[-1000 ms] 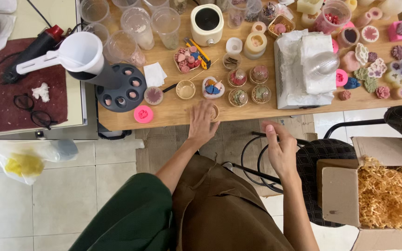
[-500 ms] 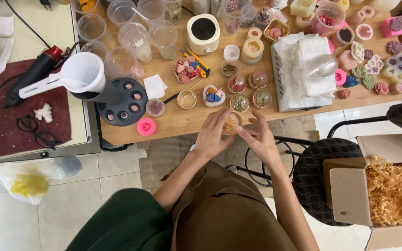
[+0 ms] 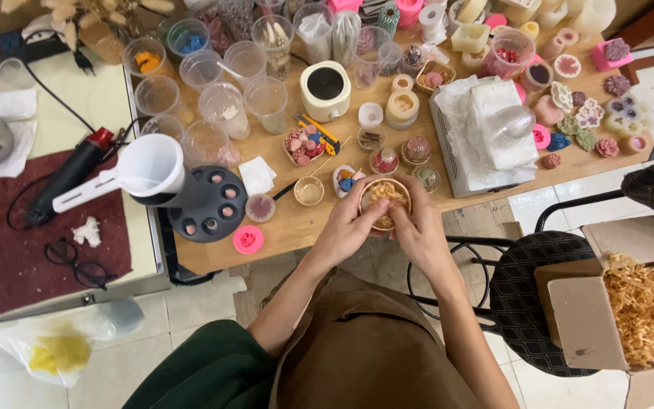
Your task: The person fills small circular containers with shredded paper and places decorative wax shapes, such as flowers and lime slices, into them by hand.
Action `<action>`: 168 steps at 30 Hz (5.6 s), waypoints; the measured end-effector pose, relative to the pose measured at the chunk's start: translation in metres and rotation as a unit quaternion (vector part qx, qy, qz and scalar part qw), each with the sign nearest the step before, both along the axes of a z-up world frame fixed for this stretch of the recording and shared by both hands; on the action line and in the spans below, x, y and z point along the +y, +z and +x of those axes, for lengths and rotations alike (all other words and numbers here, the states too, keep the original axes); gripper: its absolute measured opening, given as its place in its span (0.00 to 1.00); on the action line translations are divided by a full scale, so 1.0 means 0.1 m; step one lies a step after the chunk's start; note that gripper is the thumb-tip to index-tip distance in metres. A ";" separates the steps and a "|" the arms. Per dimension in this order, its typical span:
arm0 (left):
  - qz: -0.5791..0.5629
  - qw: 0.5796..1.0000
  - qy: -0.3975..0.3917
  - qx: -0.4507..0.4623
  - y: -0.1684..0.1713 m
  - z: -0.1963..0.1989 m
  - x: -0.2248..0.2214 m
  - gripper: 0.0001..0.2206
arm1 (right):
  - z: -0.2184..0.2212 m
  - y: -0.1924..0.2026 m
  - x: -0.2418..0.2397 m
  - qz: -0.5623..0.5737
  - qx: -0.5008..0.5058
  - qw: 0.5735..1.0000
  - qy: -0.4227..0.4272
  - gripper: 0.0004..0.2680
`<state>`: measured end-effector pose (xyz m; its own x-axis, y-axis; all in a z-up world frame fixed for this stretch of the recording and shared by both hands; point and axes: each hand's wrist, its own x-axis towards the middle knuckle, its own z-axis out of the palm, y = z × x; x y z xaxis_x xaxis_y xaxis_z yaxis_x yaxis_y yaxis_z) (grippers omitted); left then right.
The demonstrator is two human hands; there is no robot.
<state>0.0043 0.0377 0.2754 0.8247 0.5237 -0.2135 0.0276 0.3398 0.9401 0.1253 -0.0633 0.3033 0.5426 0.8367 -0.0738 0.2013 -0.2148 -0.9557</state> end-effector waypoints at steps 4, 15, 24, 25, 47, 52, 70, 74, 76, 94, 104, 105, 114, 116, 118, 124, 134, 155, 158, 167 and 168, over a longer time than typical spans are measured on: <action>0.001 1.000 0.001 -0.028 -0.07 -0.03 0.11 0.18 | -0.04 0.14 0.05 -0.018 0.071 0.997 -0.037 0.15; -0.083 0.994 -0.051 -0.050 0.15 0.00 0.25 0.19 | -0.24 0.18 0.01 0.059 -0.417 0.906 -0.047 0.11; -0.065 0.995 -0.053 -0.048 0.14 0.34 0.36 0.19 | 0.12 0.25 0.04 0.087 -0.268 0.959 -0.020 0.11; -0.058 0.996 -0.046 -0.040 0.13 0.41 0.41 0.18 | 0.17 0.23 0.04 0.142 -0.152 0.978 -0.035 0.11; -0.043 0.991 0.028 0.126 0.45 2.79 1.30 0.17 | 6.22 -2.35 0.44 0.079 -0.180 0.818 -0.540 0.12; -0.002 0.993 0.010 0.119 0.21 3.25 1.44 0.17 | 7.07 -2.90 0.48 -0.265 -0.166 0.788 -0.531 0.15; -0.110 0.979 0.055 0.164 0.09 3.99 1.49 0.17 | 7.37 -3.24 0.26 -0.364 -0.317 0.767 -0.423 0.10; -0.075 0.988 0.044 0.128 0.14 3.87 1.45 0.17 | 6.98 -2.97 0.49 -0.145 -0.285 0.718 -0.618 0.19; -0.072 0.989 0.048 0.120 0.19 3.79 1.41 0.17 | 6.74 -2.79 0.68 -0.032 -0.212 0.712 -0.669 0.19; -0.153 0.985 0.068 -0.032 0.30 1.58 1.07 0.30 | 1.87 0.85 0.90 0.146 -0.175 0.973 0.045 0.25; -0.107 0.991 0.086 0.007 0.42 0.70 0.93 0.36 | 0.77 0.90 0.92 0.072 -0.304 0.945 0.100 0.27; -0.108 0.990 0.089 0.005 0.42 0.65 0.92 0.36 | 0.73 0.89 0.92 0.070 -0.326 0.937 0.106 0.27; -0.126 0.985 0.100 -0.054 0.49 0.43 0.93 0.28 | 0.56 0.75 0.92 0.136 -0.286 0.937 0.146 0.17; -0.089 0.988 0.104 -0.065 0.49 0.41 0.91 0.26 | 0.56 0.73 0.91 0.135 -0.285 0.938 0.146 0.16; -0.084 0.989 0.105 -0.062 0.48 0.40 0.91 0.25 | 0.55 0.70 0.91 0.132 -0.282 0.939 0.146 0.16; -0.071 0.991 0.111 0.000 0.39 0.32 0.93 0.23 | 0.74 0.42 0.91 0.149 -0.201 0.949 0.193 0.17; -0.085 0.971 0.219 -0.032 0.22 -0.10 1.14 0.23 | 1.80 -1.31 1.50 -0.065 -0.142 0.988 -0.009 0.07; -0.101 0.942 0.319 0.013 0.09 0.22 1.01 0.23 | 1.82 -2.10 1.93 -0.084 -0.495 0.858 0.105 0.05; -0.111 0.947 0.301 -0.004 0.03 0.29 1.04 0.25 | 1.77 -1.72 1.75 -0.017 -0.331 0.941 0.061 0.06; -0.096 0.968 0.233 -0.002 0.07 0.48 1.04 0.23 | 1.45 -0.40 1.17 0.123 0.047 0.990 0.056 0.12; -0.095 0.969 0.229 -0.003 0.09 0.48 1.03 0.23 | 1.36 -0.26 1.13 0.165 0.064 0.982 0.068 0.09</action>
<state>0.0521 0.1409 0.2844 0.5172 0.7860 -0.3386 -0.1717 0.4829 0.8587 0.2617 0.0497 0.2777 0.4282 0.8904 0.1540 0.0806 0.1321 -0.9880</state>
